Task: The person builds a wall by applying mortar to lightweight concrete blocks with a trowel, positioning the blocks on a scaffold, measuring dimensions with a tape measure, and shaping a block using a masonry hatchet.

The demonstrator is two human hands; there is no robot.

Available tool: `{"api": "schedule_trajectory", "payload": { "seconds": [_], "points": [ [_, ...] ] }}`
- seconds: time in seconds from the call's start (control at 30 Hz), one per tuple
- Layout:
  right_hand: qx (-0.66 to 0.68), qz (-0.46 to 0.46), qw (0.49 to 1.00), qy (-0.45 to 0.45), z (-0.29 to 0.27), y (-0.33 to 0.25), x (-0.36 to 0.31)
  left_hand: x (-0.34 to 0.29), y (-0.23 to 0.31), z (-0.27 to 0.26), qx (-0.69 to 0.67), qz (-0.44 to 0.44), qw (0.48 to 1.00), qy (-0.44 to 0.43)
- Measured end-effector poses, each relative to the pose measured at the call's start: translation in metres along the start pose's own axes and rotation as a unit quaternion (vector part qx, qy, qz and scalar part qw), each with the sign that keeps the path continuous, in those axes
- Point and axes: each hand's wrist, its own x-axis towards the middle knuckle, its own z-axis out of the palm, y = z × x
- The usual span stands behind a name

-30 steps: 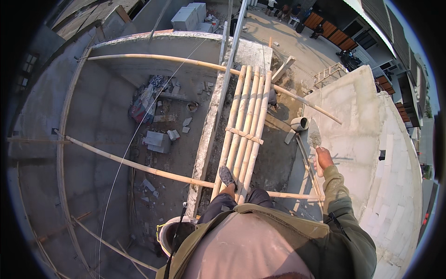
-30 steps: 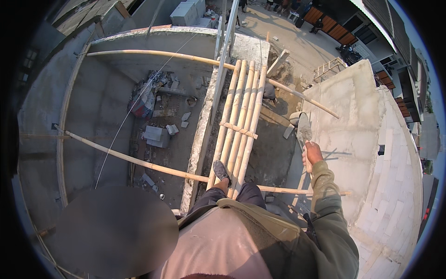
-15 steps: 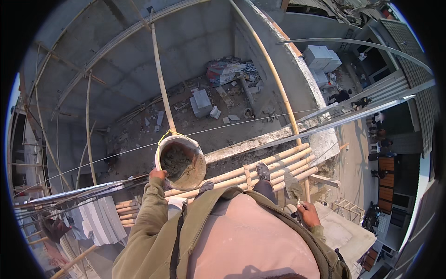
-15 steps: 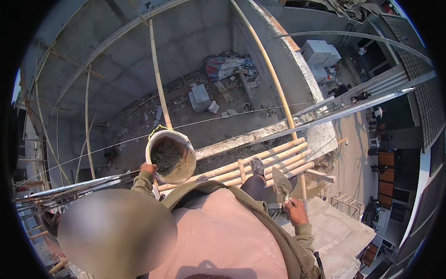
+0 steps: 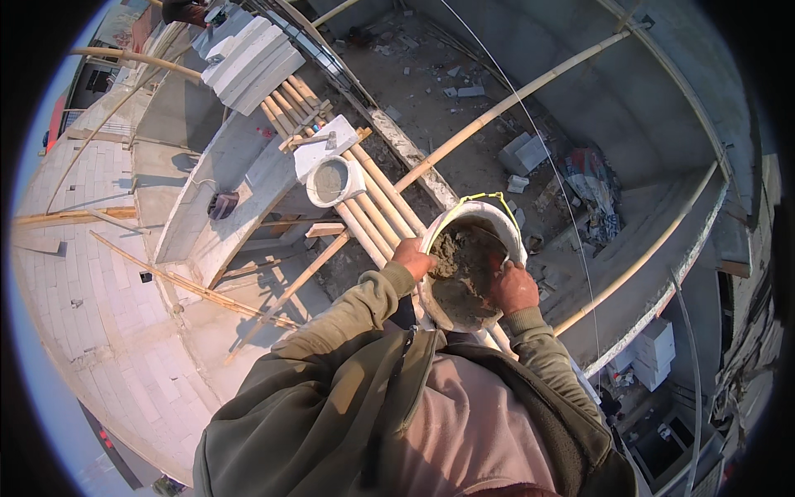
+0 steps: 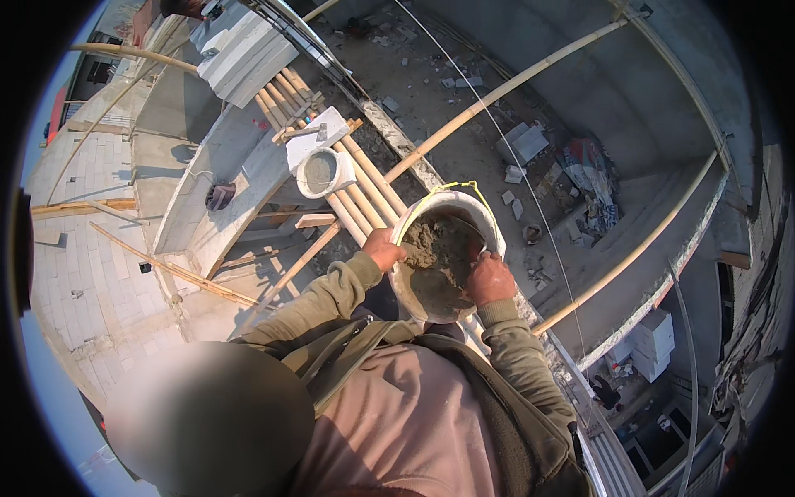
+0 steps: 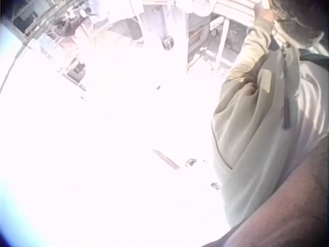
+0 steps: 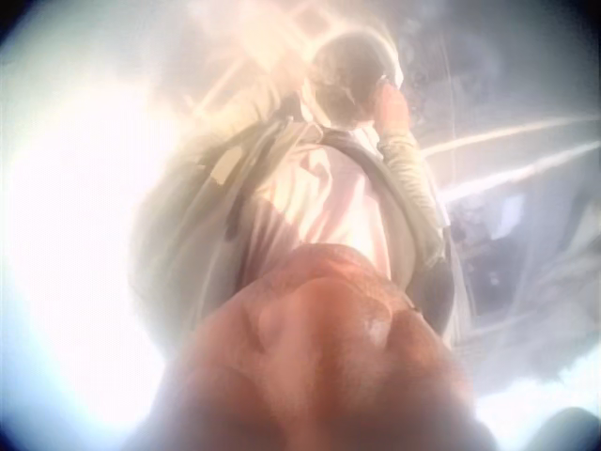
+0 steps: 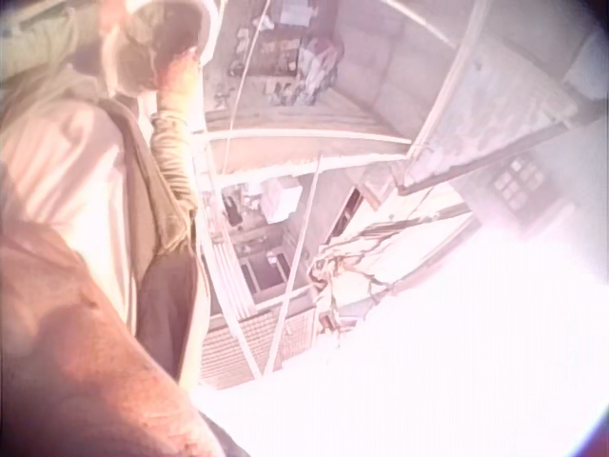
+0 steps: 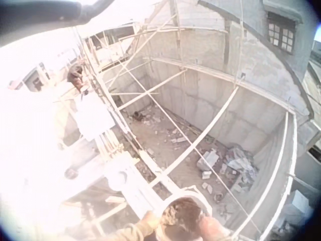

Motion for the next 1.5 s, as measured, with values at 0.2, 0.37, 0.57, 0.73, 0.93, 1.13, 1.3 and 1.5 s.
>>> {"api": "schedule_trajectory", "payload": {
  "seconds": [0.2,0.37,0.57,0.73,0.93,1.13,1.3,1.5],
  "points": [
    [-0.062,-0.147,0.981,-0.106,0.007,-0.063,0.019,-0.015,-0.001,-0.044,-0.090,0.017,0.991,0.095],
    [0.042,-0.033,0.998,-0.024,0.032,-0.093,0.085,0.005,0.001,-0.086,-0.047,0.127,0.983,0.128],
    [0.024,-0.161,0.983,-0.088,0.004,-0.183,0.120,0.025,0.025,-0.177,-0.052,0.093,0.987,0.116],
    [-0.003,-0.017,0.994,-0.112,0.025,-0.205,0.181,0.053,0.027,-0.205,-0.041,0.161,0.973,0.159],
    [0.053,-0.220,0.957,-0.180,-0.005,-0.260,0.185,0.056,0.042,-0.261,-0.147,0.112,0.976,0.112],
    [-0.007,-0.149,0.988,-0.033,-0.019,-0.265,0.200,0.034,0.045,-0.243,-0.237,0.141,0.955,0.107],
    [-0.099,-0.245,0.958,-0.107,-0.060,-0.249,0.137,-0.012,0.011,-0.216,-0.280,0.131,0.936,0.170],
    [-0.056,-0.075,0.966,-0.241,0.000,-0.212,0.134,-0.012,-0.031,-0.145,-0.200,0.201,0.931,0.231]
  ]
}}
